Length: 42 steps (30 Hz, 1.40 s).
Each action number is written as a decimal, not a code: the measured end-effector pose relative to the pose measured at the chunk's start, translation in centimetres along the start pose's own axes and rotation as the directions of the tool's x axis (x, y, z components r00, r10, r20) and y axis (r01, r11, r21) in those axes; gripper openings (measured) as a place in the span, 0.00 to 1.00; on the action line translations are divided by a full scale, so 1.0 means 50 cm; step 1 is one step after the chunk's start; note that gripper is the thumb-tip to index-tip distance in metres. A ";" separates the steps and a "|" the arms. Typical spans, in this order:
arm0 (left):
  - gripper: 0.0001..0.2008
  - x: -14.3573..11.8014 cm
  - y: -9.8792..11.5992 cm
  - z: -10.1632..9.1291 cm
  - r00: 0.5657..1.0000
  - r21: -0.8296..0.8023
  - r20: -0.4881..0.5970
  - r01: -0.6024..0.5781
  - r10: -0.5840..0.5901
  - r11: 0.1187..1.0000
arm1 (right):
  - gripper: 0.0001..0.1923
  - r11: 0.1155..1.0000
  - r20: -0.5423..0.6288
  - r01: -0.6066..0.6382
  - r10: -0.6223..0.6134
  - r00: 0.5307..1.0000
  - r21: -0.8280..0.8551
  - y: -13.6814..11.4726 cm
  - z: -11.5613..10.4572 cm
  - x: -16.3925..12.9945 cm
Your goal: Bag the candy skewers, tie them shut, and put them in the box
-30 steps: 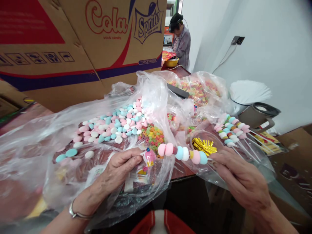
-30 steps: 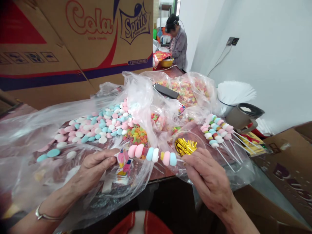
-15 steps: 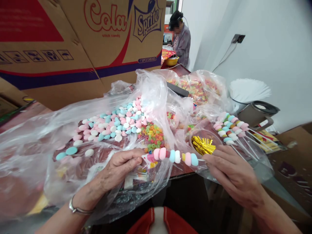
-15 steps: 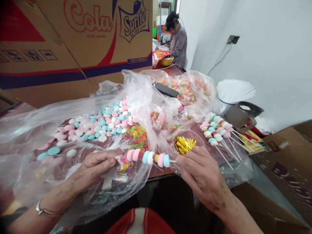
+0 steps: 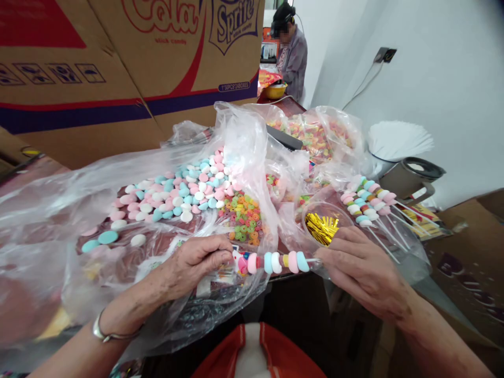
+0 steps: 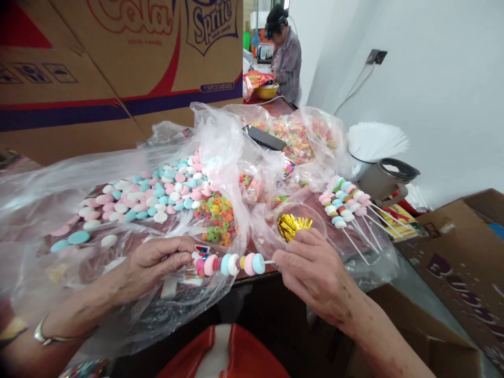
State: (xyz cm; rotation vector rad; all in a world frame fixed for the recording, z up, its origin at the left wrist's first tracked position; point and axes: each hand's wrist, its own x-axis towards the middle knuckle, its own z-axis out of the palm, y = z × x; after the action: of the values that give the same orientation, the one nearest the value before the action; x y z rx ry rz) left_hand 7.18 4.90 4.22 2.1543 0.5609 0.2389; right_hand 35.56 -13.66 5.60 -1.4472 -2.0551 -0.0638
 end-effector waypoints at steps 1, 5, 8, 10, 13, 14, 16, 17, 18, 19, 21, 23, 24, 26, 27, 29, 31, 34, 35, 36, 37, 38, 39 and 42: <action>0.12 0.000 0.001 -0.002 1.000 0.001 0.017 0.001 -0.001 1.000 | 0.09 1.000 -0.002 -0.005 0.005 1.000 0.009 0.000 0.003 0.001; 0.14 0.001 0.001 -0.010 0.996 -0.003 0.087 0.028 -0.028 1.000 | 0.10 0.999 -0.012 -0.032 0.033 0.999 0.025 0.001 0.014 0.002; 0.14 0.004 -0.001 -0.012 0.990 -0.013 0.132 0.058 -0.056 0.998 | 0.10 0.998 -0.007 -0.042 0.042 0.999 0.045 0.002 0.022 0.003; 0.13 0.005 0.000 -0.013 0.986 -0.033 0.156 0.060 -0.055 0.998 | 0.11 0.998 0.012 -0.041 0.040 0.999 0.052 0.001 0.025 0.003; 0.12 0.006 0.001 -0.013 0.978 -0.062 0.199 0.070 -0.056 0.996 | 0.10 0.998 0.024 -0.024 0.022 0.999 0.062 -0.001 0.030 0.004; 0.12 0.006 0.002 -0.012 0.975 -0.065 0.211 0.079 -0.064 0.995 | 0.10 0.997 0.024 -0.022 0.020 1.000 0.069 -0.001 0.032 0.004; 0.11 0.005 0.002 -0.012 0.971 -0.076 0.225 0.102 -0.083 0.992 | 0.10 0.997 0.008 -0.034 0.034 0.999 0.072 -0.002 0.037 0.003; 0.12 0.005 0.002 -0.012 0.969 -0.086 0.228 0.117 -0.095 0.989 | 0.11 0.996 0.002 -0.046 0.046 0.999 0.073 -0.002 0.040 0.003; 0.12 0.005 0.002 -0.012 0.967 -0.101 0.232 0.134 -0.108 0.986 | 0.11 0.995 -0.001 -0.057 0.057 0.998 0.077 -0.002 0.042 0.002; 0.12 0.004 0.002 -0.012 0.965 -0.120 0.235 0.151 -0.120 0.981 | 0.11 0.994 0.001 -0.064 0.064 0.998 0.086 -0.002 0.044 0.002; 0.13 0.004 0.000 -0.012 0.960 -0.150 0.241 0.181 -0.141 0.972 | 0.12 0.991 0.019 -0.069 0.068 0.998 0.114 -0.004 0.046 0.002; 0.13 0.004 -0.004 -0.012 0.961 -0.161 0.235 0.185 -0.145 0.969 | 0.12 0.986 0.043 -0.074 0.068 0.997 0.148 -0.006 0.047 0.003; 0.13 0.004 -0.006 -0.013 0.964 -0.159 0.228 0.178 -0.140 0.971 | 0.12 0.983 0.052 -0.079 0.071 0.996 0.168 -0.007 0.047 0.004; 0.12 0.003 -0.009 -0.014 0.966 -0.150 0.226 0.163 -0.127 0.975 | 0.12 0.976 0.052 -0.089 0.080 0.995 0.196 -0.007 0.047 0.004; 0.12 0.003 -0.010 -0.015 0.965 -0.149 0.230 0.161 -0.124 0.976 | 0.12 0.977 0.043 -0.092 0.086 0.995 0.194 -0.006 0.047 0.004; 0.12 0.002 -0.011 -0.017 0.963 -0.148 0.236 0.170 -0.132 0.974 | 0.11 0.983 0.029 -0.090 0.086 0.996 0.158 -0.003 0.048 0.003; 0.13 0.001 -0.009 -0.019 0.962 -0.140 0.230 0.183 -0.148 0.973 | 0.11 0.989 0.044 -0.078 0.073 0.996 0.125 -0.002 0.051 0.002; 0.13 0.000 -0.004 -0.019 0.965 -0.122 0.215 0.179 -0.150 0.976 | 0.12 0.990 0.093 -0.084 0.073 0.993 0.115 -0.009 0.055 0.004; 0.13 0.000 -0.002 -0.018 0.965 -0.117 0.219 0.173 -0.144 0.978 | 0.12 0.990 0.097 -0.088 0.077 0.992 0.111 -0.013 0.057 0.006; 0.12 0.000 0.000 -0.016 0.964 -0.110 0.229 0.163 -0.135 0.981 | 0.12 0.990 0.096 -0.091 0.081 0.992 0.107 -0.017 0.058 0.008; 0.12 0.000 0.002 -0.014 0.963 -0.098 0.238 0.157 -0.130 0.983 | 0.12 0.990 0.092 -0.091 0.082 0.992 0.106 -0.022 0.059 0.011; 0.12 0.000 0.004 -0.013 0.959 -0.083 0.251 0.159 -0.133 0.984 | 0.12 0.990 0.083 -0.089 0.080 0.993 0.109 -0.027 0.061 0.013; 0.11 -0.001 0.007 -0.012 0.952 -0.070 0.268 0.172 -0.148 0.983 | 0.12 0.990 0.073 -0.084 0.076 0.994 0.115 -0.030 0.062 0.015; 0.12 -0.005 0.021 -0.012 0.920 -0.043 0.336 0.230 -0.203 0.972 | 0.13 0.989 0.053 -0.081 0.074 0.996 0.126 -0.036 0.063 0.019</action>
State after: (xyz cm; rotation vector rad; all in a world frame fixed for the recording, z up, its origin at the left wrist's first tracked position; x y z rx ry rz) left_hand 7.03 4.68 5.42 1.9761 0.5773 -0.2160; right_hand 32.39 -12.38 4.08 -1.4597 -2.0000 0.1339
